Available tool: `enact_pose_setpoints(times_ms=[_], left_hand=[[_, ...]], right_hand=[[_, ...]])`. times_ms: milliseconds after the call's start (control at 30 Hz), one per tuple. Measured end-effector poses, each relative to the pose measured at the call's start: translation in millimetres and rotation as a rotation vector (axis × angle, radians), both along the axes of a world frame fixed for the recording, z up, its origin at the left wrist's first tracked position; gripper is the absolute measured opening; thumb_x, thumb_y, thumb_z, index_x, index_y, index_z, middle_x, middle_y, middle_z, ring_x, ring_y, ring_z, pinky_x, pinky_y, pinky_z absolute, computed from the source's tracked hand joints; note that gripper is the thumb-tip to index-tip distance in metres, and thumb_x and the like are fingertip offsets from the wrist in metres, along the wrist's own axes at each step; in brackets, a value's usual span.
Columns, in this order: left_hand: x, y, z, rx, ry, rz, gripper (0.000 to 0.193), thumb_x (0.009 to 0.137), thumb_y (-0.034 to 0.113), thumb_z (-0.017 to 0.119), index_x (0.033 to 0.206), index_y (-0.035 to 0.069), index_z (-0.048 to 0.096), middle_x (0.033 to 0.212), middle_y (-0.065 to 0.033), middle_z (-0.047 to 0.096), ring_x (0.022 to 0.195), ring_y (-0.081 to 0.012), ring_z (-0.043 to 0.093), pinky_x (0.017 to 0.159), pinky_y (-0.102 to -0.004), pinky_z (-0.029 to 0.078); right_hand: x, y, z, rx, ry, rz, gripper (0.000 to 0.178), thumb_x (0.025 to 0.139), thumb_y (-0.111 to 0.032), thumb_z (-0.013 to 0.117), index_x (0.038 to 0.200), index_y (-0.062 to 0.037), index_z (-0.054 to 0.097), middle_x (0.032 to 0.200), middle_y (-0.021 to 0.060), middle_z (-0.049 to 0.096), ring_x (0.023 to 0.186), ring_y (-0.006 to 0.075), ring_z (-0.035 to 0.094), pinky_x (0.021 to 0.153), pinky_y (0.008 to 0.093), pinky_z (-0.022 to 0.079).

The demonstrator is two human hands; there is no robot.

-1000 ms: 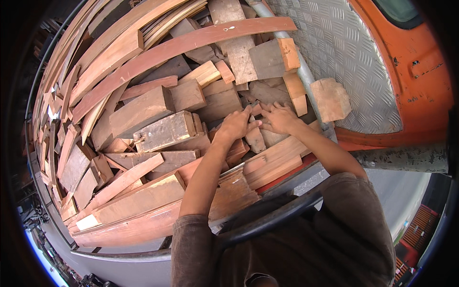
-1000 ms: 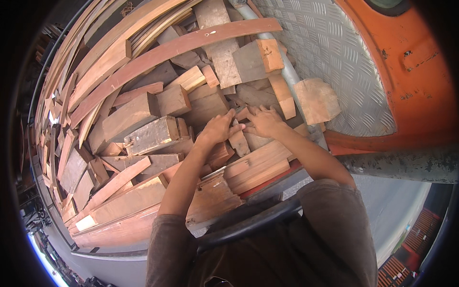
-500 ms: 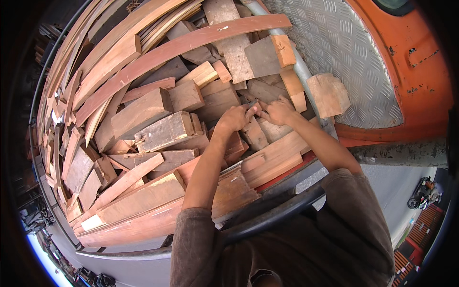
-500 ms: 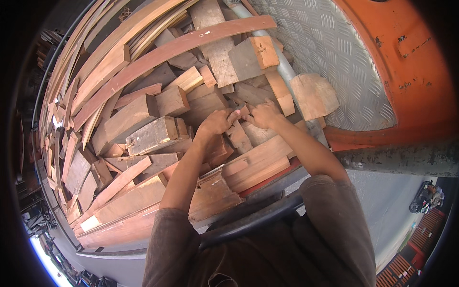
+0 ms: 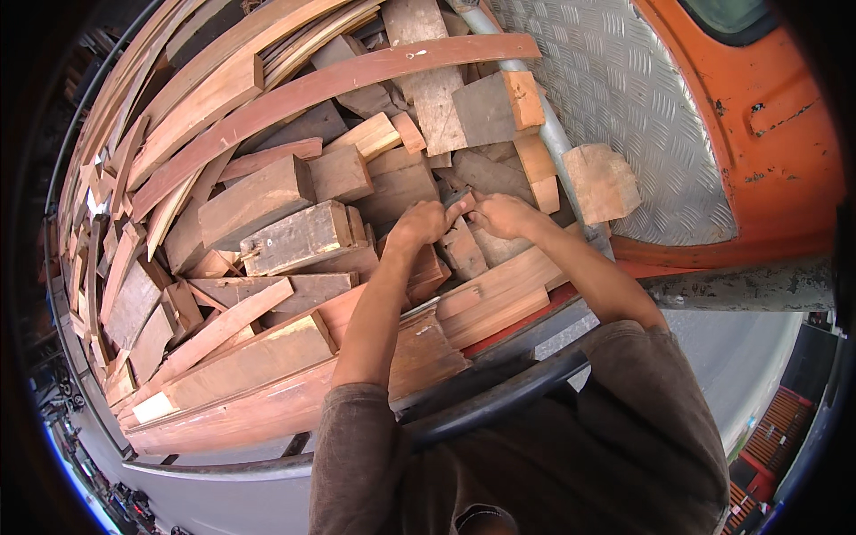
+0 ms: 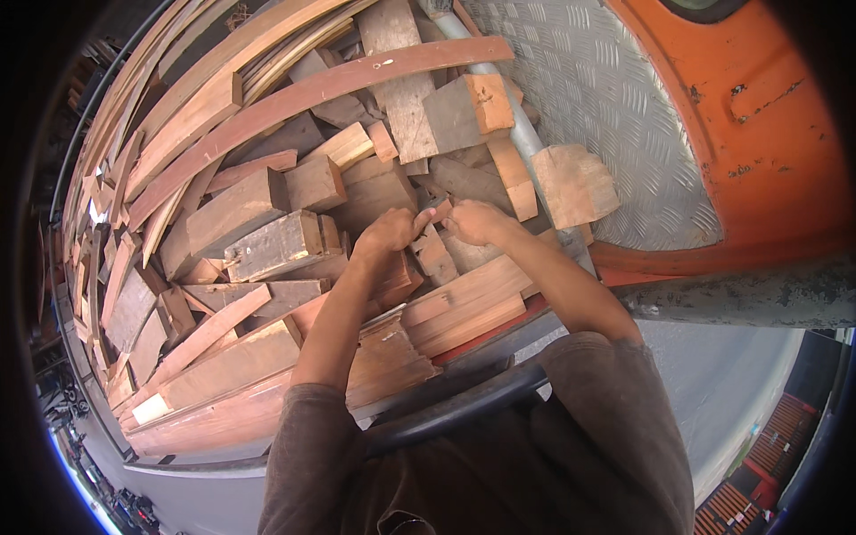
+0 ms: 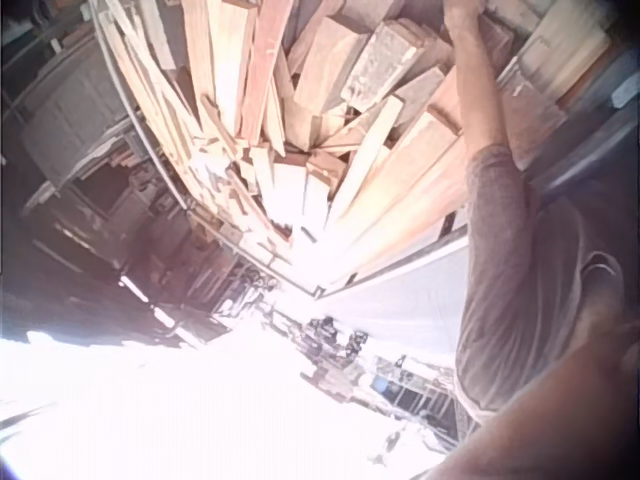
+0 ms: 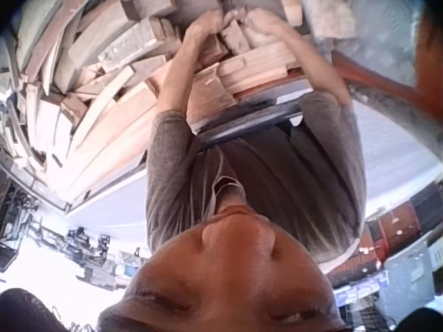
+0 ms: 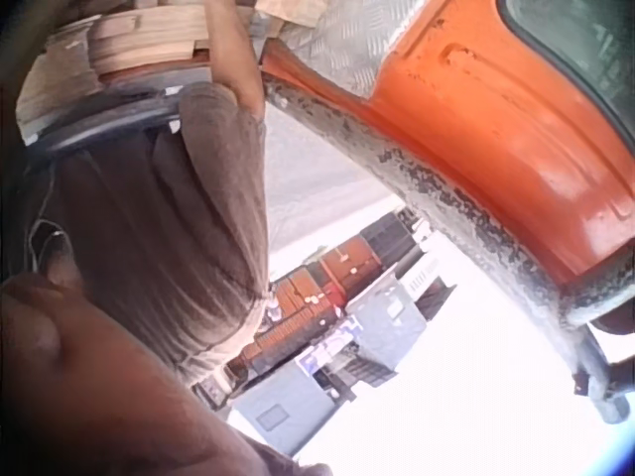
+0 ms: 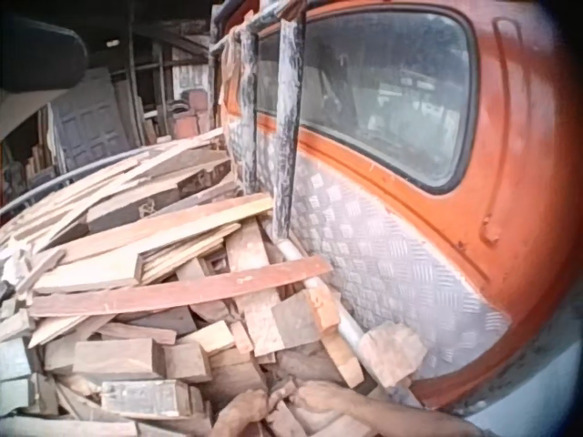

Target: The person picks up pieces of wood from a pile on the ground and loads them onto the back of a truck. They continue to gather and place various wooden planks and scraps into the truck bed.

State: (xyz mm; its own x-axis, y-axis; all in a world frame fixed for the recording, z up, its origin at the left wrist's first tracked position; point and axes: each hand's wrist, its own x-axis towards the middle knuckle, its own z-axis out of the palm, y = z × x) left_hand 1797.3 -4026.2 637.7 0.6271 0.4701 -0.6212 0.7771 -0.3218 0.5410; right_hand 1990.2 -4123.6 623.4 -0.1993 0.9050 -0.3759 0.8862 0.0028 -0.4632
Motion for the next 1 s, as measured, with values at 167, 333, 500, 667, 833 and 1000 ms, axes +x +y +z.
enact_pose_setpoints(times_ms=[167,333,500,667,833,1000], left_hand=[[1.0,3.1,2.4,-0.014,0.055,-0.029,0.087,0.099,0.069,0.028,0.103,-0.006,0.073,0.116,-0.0321,0.065,0.116,-0.0464,0.06,0.104,-0.0507,0.044],[1.1,2.9,20.1,0.263,0.082,-0.145,0.079,0.1,0.066,0.03,0.108,-0.001,0.072,0.11,-0.0288,0.068,0.115,-0.0439,0.061,0.103,-0.0499,0.044],[-10.7,-0.4,57.5,0.263,-0.248,0.004,0.068,0.101,0.06,0.038,0.127,0.003,0.063,0.115,-0.0259,0.067,0.114,-0.0429,0.061,0.102,-0.0503,0.044],[-36.6,10.8,84.7,0.289,-0.134,-0.118,0.061,0.1,0.053,0.048,0.131,0.003,0.06,0.121,-0.0263,0.065,0.117,-0.0418,0.059,0.101,-0.0497,0.046],[-44.4,11.7,81.4,0.376,-0.351,0.137,0.078,0.097,0.06,0.051,0.132,-0.009,0.05,0.115,-0.0329,0.063,0.115,-0.046,0.058,0.101,-0.0522,0.045],[-7.6,-2.9,71.8,0.38,-0.45,0.235,0.08,0.096,0.057,0.055,0.147,-0.003,0.037,0.145,-0.0305,0.045,0.136,-0.0443,0.043,0.113,-0.0504,0.037]], right_hand=[[-21.7,48.3,150.4,0.54,-0.073,-0.356,0.033,0.091,-0.031,0.068,0.105,-0.002,0.065,0.103,0.0171,0.062,0.1,0.0372,0.062,0.082,0.0479,0.051],[33.7,101.7,149.5,0.48,-0.352,-0.775,0.076,0.081,-0.051,0.076,0.129,0.0046,0.055,0.125,0.0268,0.059,0.125,0.0397,0.055,0.095,0.048,0.051],[58.2,111.1,129.1,0.282,-0.221,-0.779,0.099,0.077,-0.056,0.078,0.138,0.0121,0.041,0.134,0.0351,0.05,0.128,0.044,0.051,0.103,0.0501,0.046],[41.3,96.2,138.5,0.397,-0.26,-0.577,0.094,0.075,-0.052,0.081,0.133,0.0133,0.046,0.129,0.0341,0.055,0.121,0.0442,0.057,0.102,0.0496,0.047],[25.7,48.1,202.7,0.38,-0.095,-0.462,0.094,0.073,-0.046,0.084,0.134,0.0126,0.045,0.132,0.0324,0.053,0.12,0.0442,0.057,0.103,0.0486,0.047],[15.6,22.8,193.8,-0.014,-0.372,-0.384,0.077,0.082,-0.031,0.078,0.142,0.0016,0.042,0.135,0.0309,0.052,0.12,0.0452,0.059,0.1,0.0485,0.051]])
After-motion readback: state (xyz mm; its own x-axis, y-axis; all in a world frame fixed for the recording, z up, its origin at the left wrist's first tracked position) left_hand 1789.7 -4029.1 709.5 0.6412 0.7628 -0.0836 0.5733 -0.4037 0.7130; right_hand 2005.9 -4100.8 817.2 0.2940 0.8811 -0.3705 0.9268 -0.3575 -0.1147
